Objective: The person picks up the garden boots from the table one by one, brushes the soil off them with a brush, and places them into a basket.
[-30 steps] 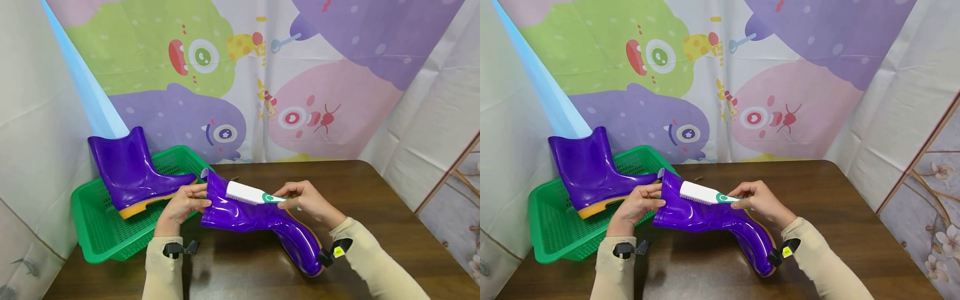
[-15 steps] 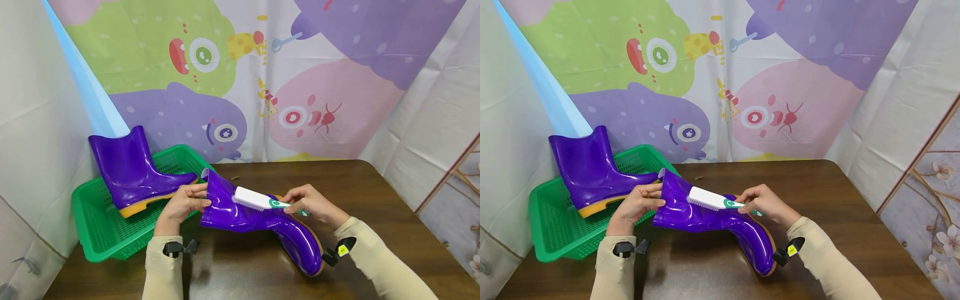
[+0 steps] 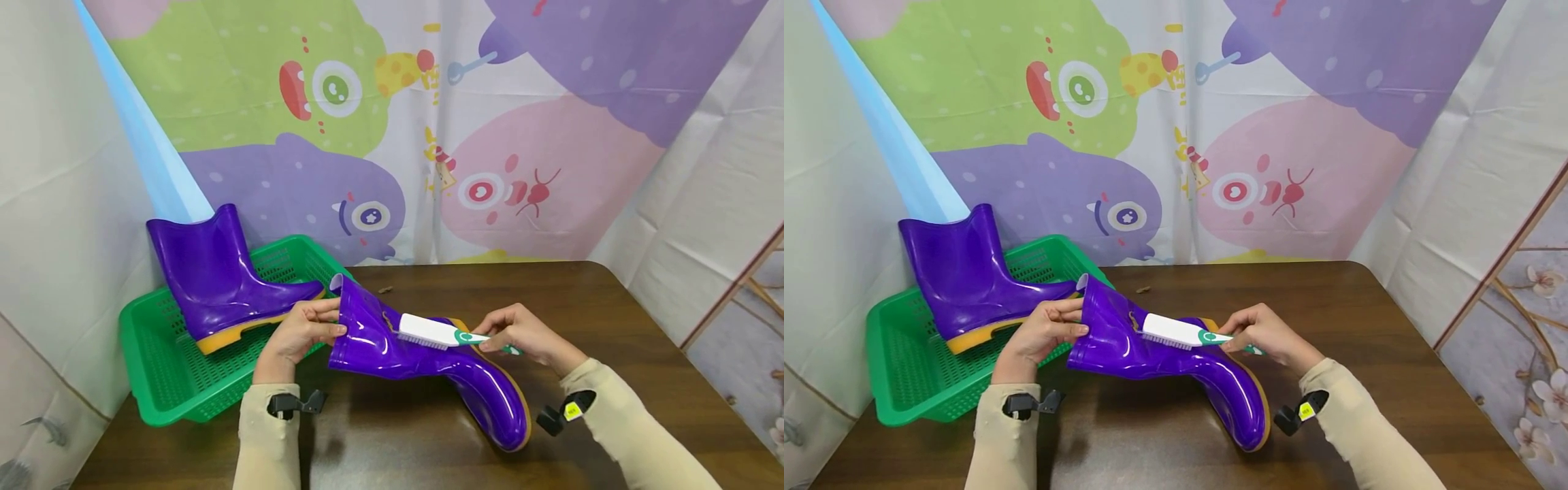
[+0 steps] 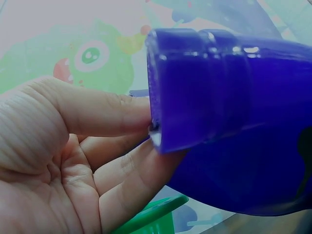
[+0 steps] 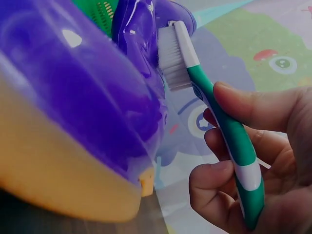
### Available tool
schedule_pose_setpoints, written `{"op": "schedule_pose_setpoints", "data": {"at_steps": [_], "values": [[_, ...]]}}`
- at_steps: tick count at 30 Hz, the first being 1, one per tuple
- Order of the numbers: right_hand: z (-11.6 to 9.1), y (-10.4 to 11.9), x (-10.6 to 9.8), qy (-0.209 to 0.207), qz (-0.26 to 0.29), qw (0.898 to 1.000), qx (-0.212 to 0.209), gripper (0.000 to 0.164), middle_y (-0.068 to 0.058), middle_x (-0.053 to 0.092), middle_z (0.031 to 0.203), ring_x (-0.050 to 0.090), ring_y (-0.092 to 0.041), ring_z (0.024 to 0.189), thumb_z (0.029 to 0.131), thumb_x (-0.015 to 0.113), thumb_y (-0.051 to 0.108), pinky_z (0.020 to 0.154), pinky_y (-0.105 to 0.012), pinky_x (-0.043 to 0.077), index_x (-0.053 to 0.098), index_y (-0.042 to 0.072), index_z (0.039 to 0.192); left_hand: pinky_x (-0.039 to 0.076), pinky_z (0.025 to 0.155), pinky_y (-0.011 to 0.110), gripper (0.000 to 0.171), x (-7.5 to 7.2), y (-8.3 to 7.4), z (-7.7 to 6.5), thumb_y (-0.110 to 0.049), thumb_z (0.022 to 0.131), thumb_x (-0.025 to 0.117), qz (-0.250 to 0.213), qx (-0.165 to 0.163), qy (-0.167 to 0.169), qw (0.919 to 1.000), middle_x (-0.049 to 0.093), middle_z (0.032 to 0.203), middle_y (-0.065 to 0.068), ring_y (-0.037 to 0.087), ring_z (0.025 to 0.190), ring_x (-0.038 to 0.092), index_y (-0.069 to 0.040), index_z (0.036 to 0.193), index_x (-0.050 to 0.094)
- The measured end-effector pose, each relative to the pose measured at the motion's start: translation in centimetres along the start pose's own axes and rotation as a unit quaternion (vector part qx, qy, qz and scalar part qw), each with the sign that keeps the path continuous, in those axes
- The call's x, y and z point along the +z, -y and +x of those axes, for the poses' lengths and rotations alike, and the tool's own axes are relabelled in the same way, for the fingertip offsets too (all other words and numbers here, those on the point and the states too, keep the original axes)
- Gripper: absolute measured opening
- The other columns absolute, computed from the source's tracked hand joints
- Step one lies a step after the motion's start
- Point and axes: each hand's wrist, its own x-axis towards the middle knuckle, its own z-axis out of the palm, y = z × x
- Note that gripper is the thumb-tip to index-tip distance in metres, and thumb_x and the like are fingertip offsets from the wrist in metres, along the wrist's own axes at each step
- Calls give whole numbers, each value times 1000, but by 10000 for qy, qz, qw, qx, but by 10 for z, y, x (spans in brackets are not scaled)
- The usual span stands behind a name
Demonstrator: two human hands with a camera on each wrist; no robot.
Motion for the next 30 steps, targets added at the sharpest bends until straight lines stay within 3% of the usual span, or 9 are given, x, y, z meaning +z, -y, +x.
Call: {"op": "schedule_pose_setpoints", "data": {"at_steps": [10,15,19,25,30], "values": [[-7,3,-7,-556,-339,9977,-165,22,-3,68,72,52,-8,59,76,77,-3,52,-20,43,72,-14,94,56,60,24,50,2,0,1,17,84,60,-22,60,31,10000,75,97,-1,9,67,69,2,132,62],[-6,6,-5,-830,-449,9952,-266,21,-4,66,71,53,-10,60,75,79,-2,53,-21,41,73,-10,94,57,60,25,51,3,0,1,17,84,60,-102,139,149,9997,75,98,-1,10,69,70,-15,123,72],[-2,6,1,-958,-326,9931,-595,22,-4,68,73,56,-11,61,75,79,-2,54,-23,44,74,-8,95,57,60,25,56,3,0,2,18,84,59,-157,150,215,9995,75,98,0,10,70,71,-27,113,76],[7,1,14,-678,339,9869,-1425,22,-1,66,75,57,-10,62,76,75,-10,55,-21,47,72,-12,98,58,61,26,55,3,0,2,18,84,59,-130,158,241,9995,75,98,0,11,71,71,-23,117,75],[12,-2,24,-255,604,9877,-1417,23,-3,65,77,53,-11,62,76,74,-8,56,-20,45,72,-11,99,58,61,26,52,3,-1,1,18,83,60,-74,110,166,9998,75,98,0,11,71,71,-14,123,72]]}}
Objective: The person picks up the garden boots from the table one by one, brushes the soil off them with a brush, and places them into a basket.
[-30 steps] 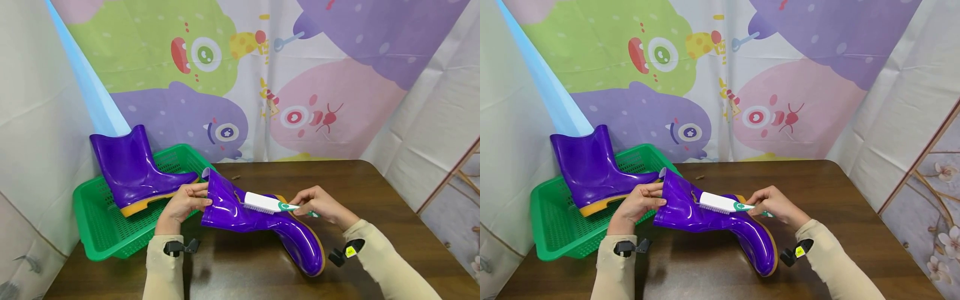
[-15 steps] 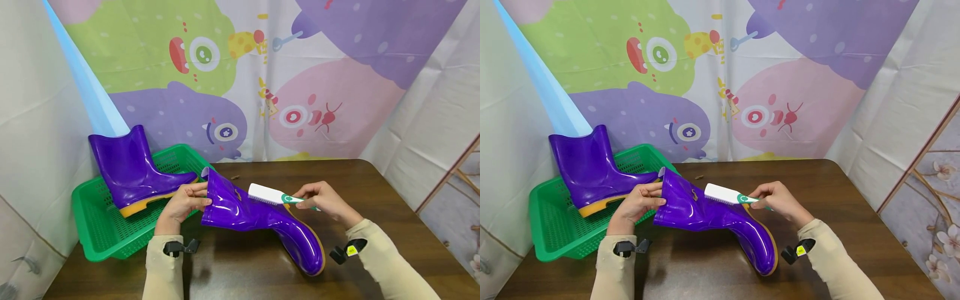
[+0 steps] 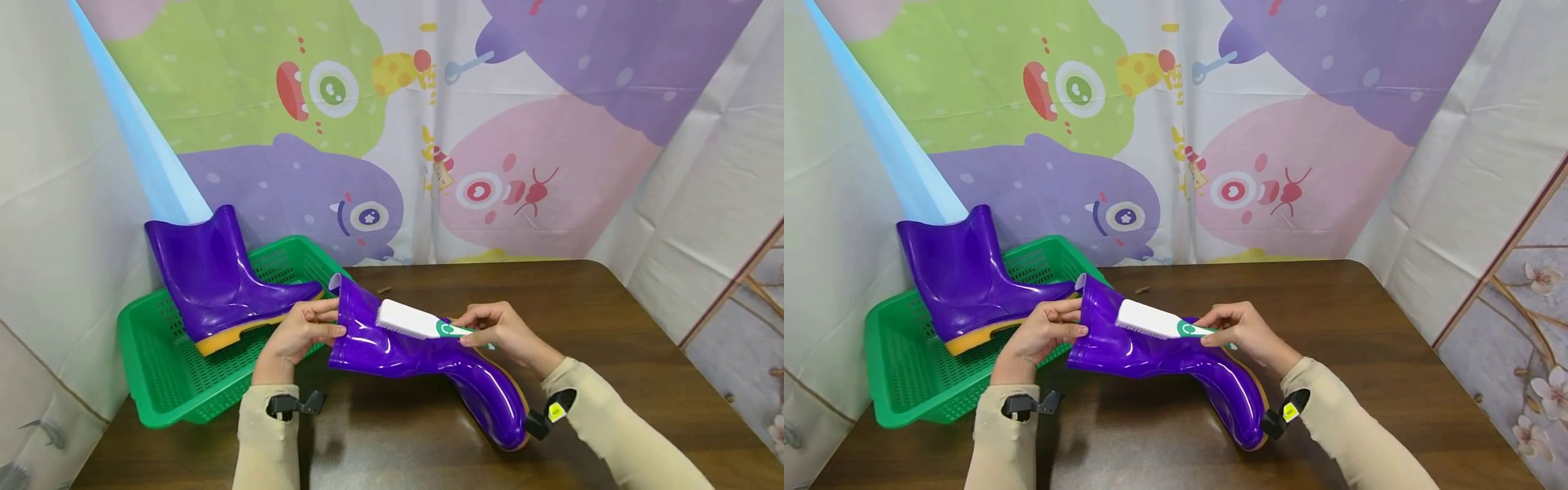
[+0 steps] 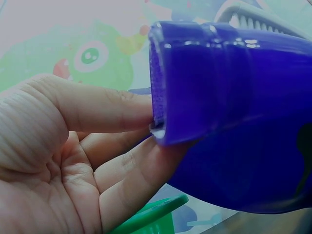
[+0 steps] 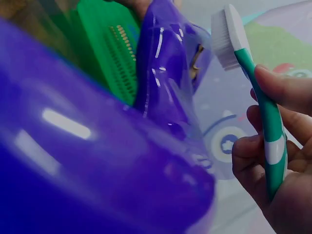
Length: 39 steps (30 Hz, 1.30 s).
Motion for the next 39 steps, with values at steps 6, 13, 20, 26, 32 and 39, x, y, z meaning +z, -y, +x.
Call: {"op": "schedule_pose_setpoints", "data": {"at_steps": [6,13,20,26,32,39], "values": [[0,-5,3,11,28,9987,505,22,-1,65,75,53,-11,65,76,76,-5,58,-20,43,72,-10,97,58,61,26,51,1,-1,0,17,83,61,102,-40,-83,9999,75,98,0,11,71,71,4,131,61],[-4,-9,-4,-79,124,9926,1202,19,0,68,75,59,-11,70,75,74,-8,60,-21,49,71,-12,94,56,59,25,52,0,-1,-1,16,82,62,207,-90,-137,9997,75,97,-2,8,67,68,13,133,52],[-6,-5,-14,-47,-397,9911,1268,25,-1,69,77,57,-11,70,77,75,-5,60,-22,49,68,-18,97,57,60,25,51,-1,-1,-2,16,82,62,167,-107,-101,9998,75,99,-2,9,69,70,10,133,55],[-5,-3,-20,-148,-621,9897,1278,23,-4,70,77,56,-9,66,76,76,-6,58,-21,48,69,-17,95,57,60,26,55,-1,-2,-2,16,82,61,152,-98,-105,9998,75,99,-2,9,68,69,18,134,44],[-3,4,-23,-335,-831,9894,1141,23,-1,70,74,55,-9,63,75,77,-6,56,-21,46,70,-15,95,57,61,25,52,-2,-1,-2,16,82,61,107,-27,-78,9999,75,99,-2,9,68,69,12,133,53],[-1,15,-24,-551,-1003,9884,996,23,-5,67,71,54,-10,60,74,78,-6,53,-21,42,72,-13,95,57,61,25,51,-2,-1,-2,16,82,61,57,44,-15,10000,75,99,-2,8,69,69,-3,129,66]]}}
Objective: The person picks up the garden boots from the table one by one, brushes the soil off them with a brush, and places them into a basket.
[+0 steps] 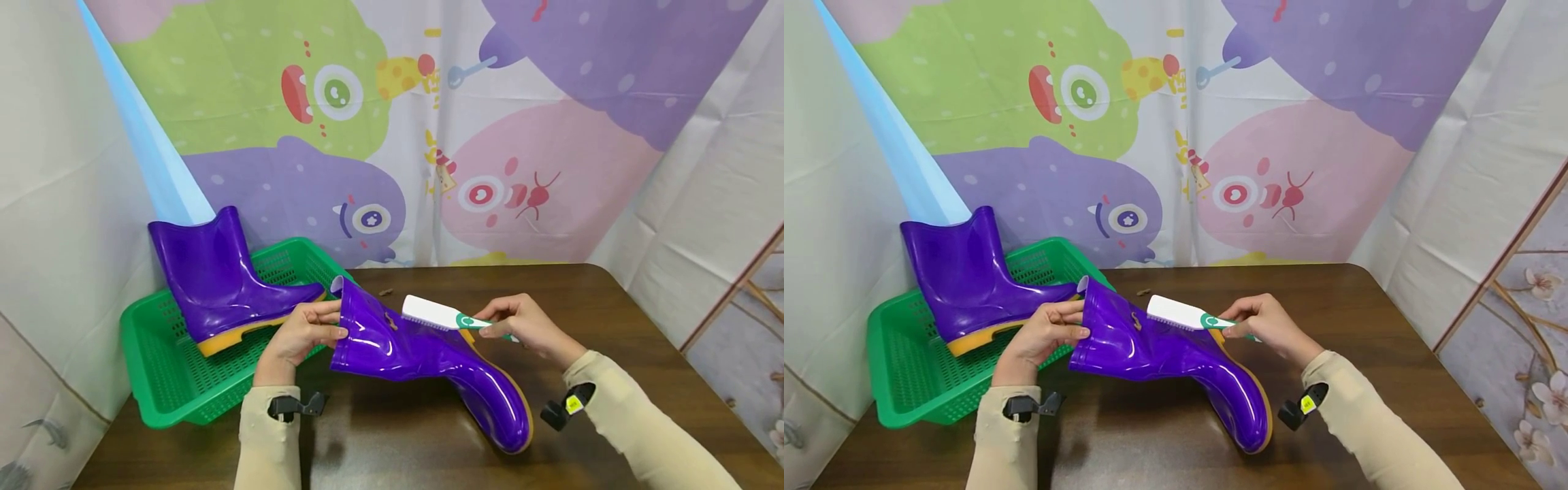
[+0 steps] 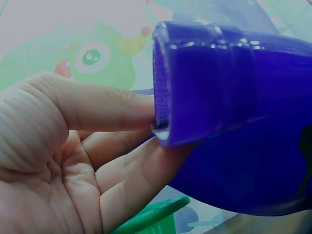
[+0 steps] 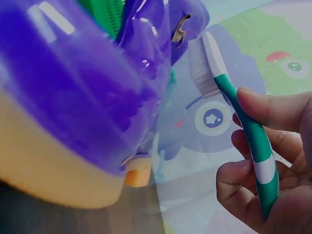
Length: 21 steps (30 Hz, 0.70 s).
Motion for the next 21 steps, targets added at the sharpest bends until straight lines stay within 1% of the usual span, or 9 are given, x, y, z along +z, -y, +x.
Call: {"op": "schedule_pose_setpoints", "data": {"at_steps": [4,7,10,13,14,15,18,21], "values": [[-1,6,1,-103,132,9998,-133,25,-2,66,69,54,-10,60,74,78,-6,52,-20,41,71,-14,96,57,60,25,52,0,0,0,16,83,61,-19,12,19,10000,75,99,-1,8,69,69,-14,124,71],[-1,8,2,-70,256,9991,-324,25,0,66,70,53,-10,59,74,78,-6,51,-20,41,70,-15,97,57,60,25,52,1,0,0,16,83,61,-24,30,41,10000,75,99,-1,9,69,69,-17,122,72],[1,5,4,151,378,9975,-585,25,-1,67,73,53,-10,60,74,77,-8,52,-20,43,70,-15,97,57,60,25,52,1,0,0,16,83,61,-32,9,48,10000,75,100,-1,10,70,70,-17,121,72],[2,0,5,479,465,9950,-738,23,-4,69,77,55,-11,62,75,75,-10,55,-21,45,71,-15,96,57,61,25,52,1,1,0,16,83,61,-12,4,47,10000,75,100,-1,10,71,70,-12,126,70],[2,-2,6,584,500,9944,-725,22,-4,69,79,56,-11,63,75,75,-10,56,-21,47,71,-15,96,57,61,26,52,1,1,1,16,83,61,-19,-6,49,10000,75,100,-1,11,71,71,-11,126,69],[3,-3,6,659,528,9941,-675,22,-4,70,80,58,-11,65,75,75,-10,57,-22,49,71,-15,96,57,61,26,52,1,1,1,17,83,61,-7,-9,40,10000,75,100,-1,10,71,71,-7,129,67],[5,-7,8,705,575,9950,-414,21,-8,72,83,60,-12,68,76,74,-9,60,-23,51,71,-15,95,57,61,25,52,0,1,1,17,83,60,-5,-20,30,10000,75,100,-1,10,71,70,6,134,57],[9,-12,11,594,622,9962,-149,23,-12,72,84,61,-12,70,75,74,-8,61,-23,52,70,-17,96,57,61,25,52,0,1,1,18,82,60,-21,-13,24,10000,75,100,-1,10,70,70,11,134,52]]}}
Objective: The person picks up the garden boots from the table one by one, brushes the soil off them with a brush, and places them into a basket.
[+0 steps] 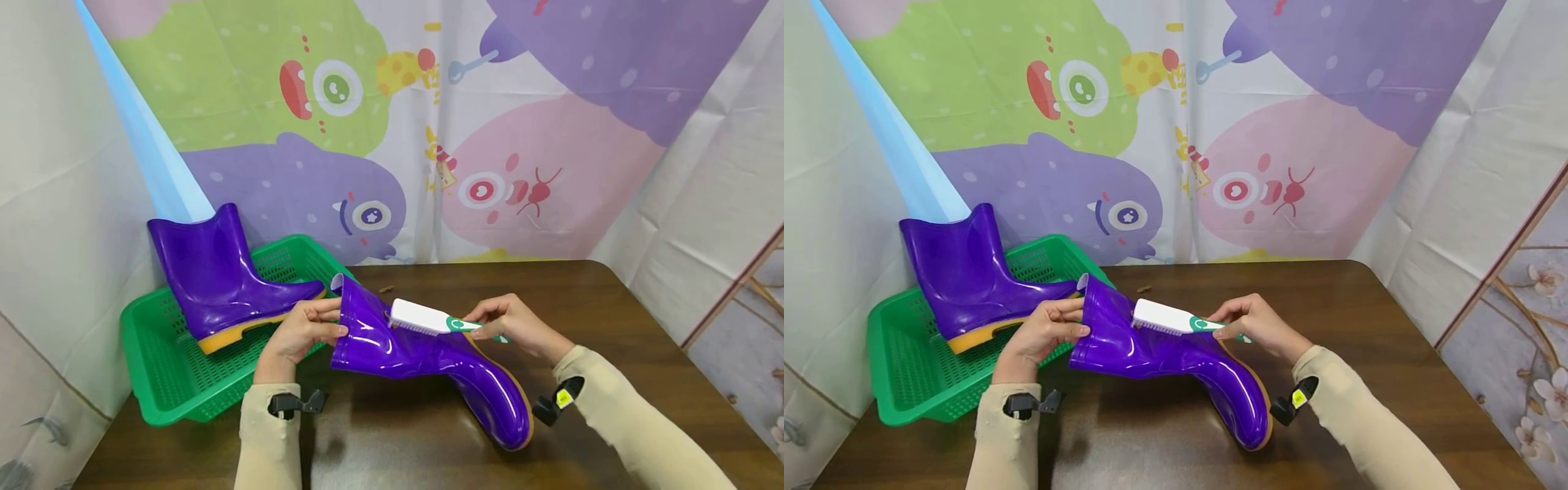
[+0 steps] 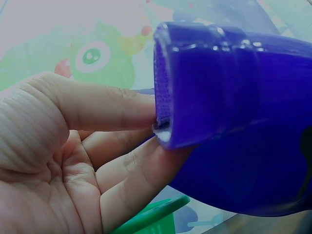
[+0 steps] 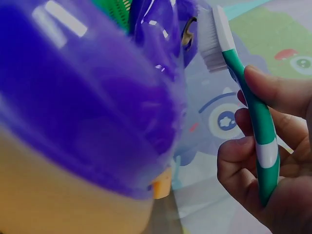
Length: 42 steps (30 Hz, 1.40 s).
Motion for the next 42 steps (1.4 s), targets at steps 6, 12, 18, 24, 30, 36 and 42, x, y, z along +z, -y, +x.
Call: {"op": "schedule_pose_setpoints", "data": {"at_steps": [6,12,18,24,30,36,42], "values": [[6,-5,3,-55,-79,9998,155,27,-9,72,82,60,-10,69,73,77,-5,60,-21,51,69,-18,95,57,61,26,52,-1,0,1,18,82,60,-33,23,39,10000,75,100,-1,10,71,70,3,132,60],[8,-4,1,-203,-453,9987,133,23,-12,72,79,57,-9,64,73,79,-5,58,-21,48,72,-14,93,57,61,26,50,0,-1,1,17,83,60,14,13,1,10000,75,100,-1,10,71,71,7,132,58],[5,-2,-6,-345,-868,9955,163,21,-12,71,78,57,-10,63,73,80,-3,57,-22,48,74,-10,92,58,61,26,52,-1,-1,1,18,83,59,-46,70,68,9999,75,100,0,10,71,71,-9,126,69],[-1,-1,-15,-563,-1160,9913,262,22,-7,69,73,53,-9,61,72,81,-3,52,-21,41,74,-8,92,58,61,25,56,0,-1,3,19,83,59,-141,93,123,9998,75,100,0,11,71,71,-25,114,75],[-8,9,-20,-745,-1089,9896,566,22,-6,64,70,41,-8,50,74,81,1,42,-22,30,76,-5,95,58,62,27,56,1,0,3,19,83,59,-132,63,140,9998,75,100,0,12,73,72,-24,116,75],[-10,17,-23,-917,-1029,9901,269,25,-7,65,72,53,-12,61,74,81,1,54,-23,43,74,-8,97,59,63,29,53,0,1,2,18,83,60,-89,25,137,9999,75,100,1,14,75,73,-18,120,73],[-7,23,-19,-1002,-812,9916,-39,24,-2,66,71,56,-11,62,76,80,-3,56,-23,45,73,-10,98,59,63,28,52,0,2,2,18,83,60,-89,15,132,9999,75,99,1,14,74,73,-16,120,73]]}}
